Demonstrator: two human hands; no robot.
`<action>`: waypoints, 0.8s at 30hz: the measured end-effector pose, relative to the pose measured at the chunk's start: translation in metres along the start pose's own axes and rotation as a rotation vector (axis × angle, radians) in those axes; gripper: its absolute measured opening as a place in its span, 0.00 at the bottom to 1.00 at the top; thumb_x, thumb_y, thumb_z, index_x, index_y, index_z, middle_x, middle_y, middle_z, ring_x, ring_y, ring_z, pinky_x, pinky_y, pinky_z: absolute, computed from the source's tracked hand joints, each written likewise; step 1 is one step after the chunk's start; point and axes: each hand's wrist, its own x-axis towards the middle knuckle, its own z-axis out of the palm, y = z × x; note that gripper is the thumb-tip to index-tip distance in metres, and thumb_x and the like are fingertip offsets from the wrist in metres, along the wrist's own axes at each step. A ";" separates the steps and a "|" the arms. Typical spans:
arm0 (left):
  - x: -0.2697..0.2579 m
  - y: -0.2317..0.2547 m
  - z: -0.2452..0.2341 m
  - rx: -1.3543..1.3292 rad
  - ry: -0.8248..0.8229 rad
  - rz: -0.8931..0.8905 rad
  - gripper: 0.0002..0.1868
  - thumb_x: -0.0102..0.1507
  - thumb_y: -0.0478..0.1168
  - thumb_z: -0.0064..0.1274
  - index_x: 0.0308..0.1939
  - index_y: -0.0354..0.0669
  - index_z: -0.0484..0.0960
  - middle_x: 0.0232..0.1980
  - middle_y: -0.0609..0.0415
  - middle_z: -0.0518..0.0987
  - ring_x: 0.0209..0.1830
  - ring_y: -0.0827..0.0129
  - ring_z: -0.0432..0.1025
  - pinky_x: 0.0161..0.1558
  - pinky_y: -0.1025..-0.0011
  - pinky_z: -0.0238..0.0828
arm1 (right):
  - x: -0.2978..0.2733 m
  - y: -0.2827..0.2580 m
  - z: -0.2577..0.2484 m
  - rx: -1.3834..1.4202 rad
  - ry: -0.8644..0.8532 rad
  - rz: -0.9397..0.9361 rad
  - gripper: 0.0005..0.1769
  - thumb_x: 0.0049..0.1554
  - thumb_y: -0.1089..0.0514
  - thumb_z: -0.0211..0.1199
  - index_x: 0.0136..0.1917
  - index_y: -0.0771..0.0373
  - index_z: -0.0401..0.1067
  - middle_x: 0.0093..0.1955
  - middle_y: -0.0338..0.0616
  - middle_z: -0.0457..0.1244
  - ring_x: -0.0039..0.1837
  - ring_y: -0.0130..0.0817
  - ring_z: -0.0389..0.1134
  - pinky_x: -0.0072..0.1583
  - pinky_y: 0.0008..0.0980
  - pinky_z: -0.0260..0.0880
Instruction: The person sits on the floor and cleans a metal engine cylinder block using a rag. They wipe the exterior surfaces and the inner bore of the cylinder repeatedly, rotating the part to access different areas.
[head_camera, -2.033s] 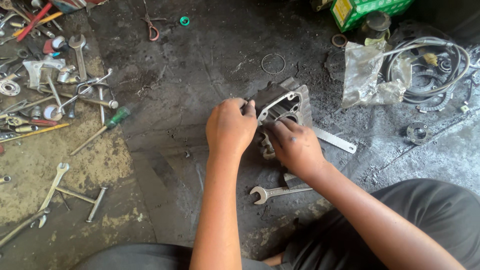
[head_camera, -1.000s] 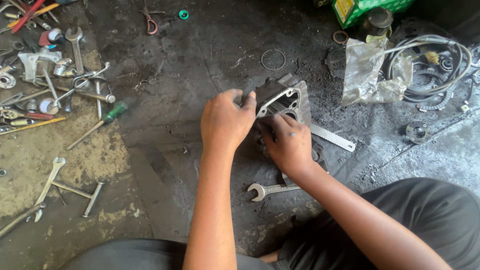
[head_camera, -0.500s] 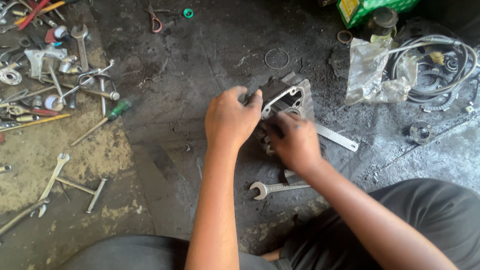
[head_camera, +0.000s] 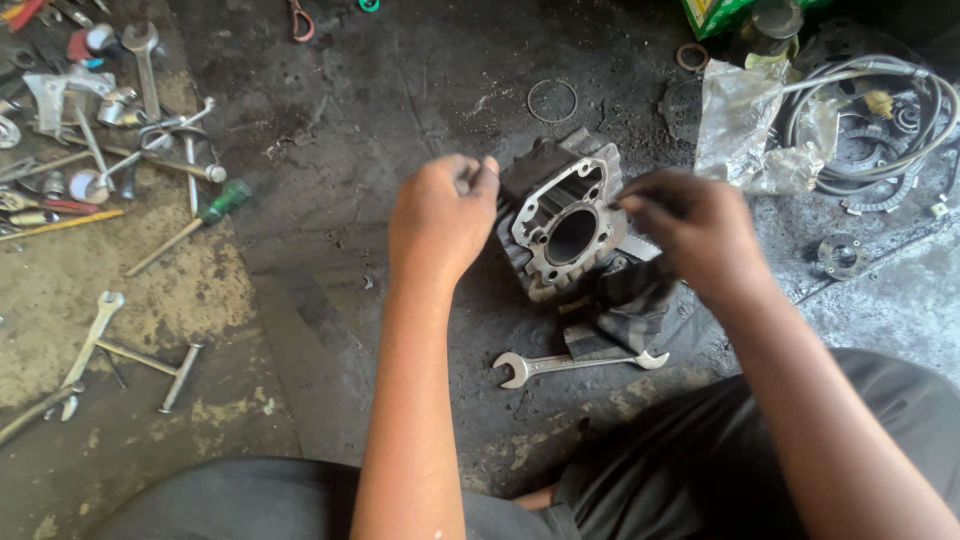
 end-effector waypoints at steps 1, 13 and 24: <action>0.000 0.004 -0.002 0.006 0.042 0.030 0.17 0.66 0.53 0.53 0.47 0.48 0.87 0.42 0.49 0.87 0.43 0.54 0.82 0.45 0.61 0.76 | -0.002 -0.001 -0.006 0.137 0.052 0.103 0.12 0.62 0.58 0.64 0.56 0.66 0.76 0.43 0.43 0.69 0.38 0.29 0.64 0.40 0.34 0.67; -0.030 0.026 0.049 -0.381 -0.185 0.713 0.08 0.62 0.33 0.60 0.46 0.41 0.82 0.46 0.51 0.84 0.46 0.60 0.80 0.49 0.65 0.76 | -0.007 0.011 -0.001 0.944 -0.193 0.430 0.05 0.63 0.59 0.58 0.49 0.64 0.69 0.36 0.37 0.62 0.32 0.22 0.54 0.34 0.24 0.54; -0.010 0.008 -0.007 -0.584 0.308 0.763 0.04 0.79 0.32 0.49 0.47 0.39 0.74 0.42 0.56 0.79 0.38 0.76 0.73 0.42 0.76 0.72 | -0.007 -0.018 -0.045 0.233 -0.824 -0.004 0.17 0.59 0.51 0.62 0.50 0.67 0.81 0.43 0.47 0.76 0.44 0.31 0.78 0.50 0.29 0.78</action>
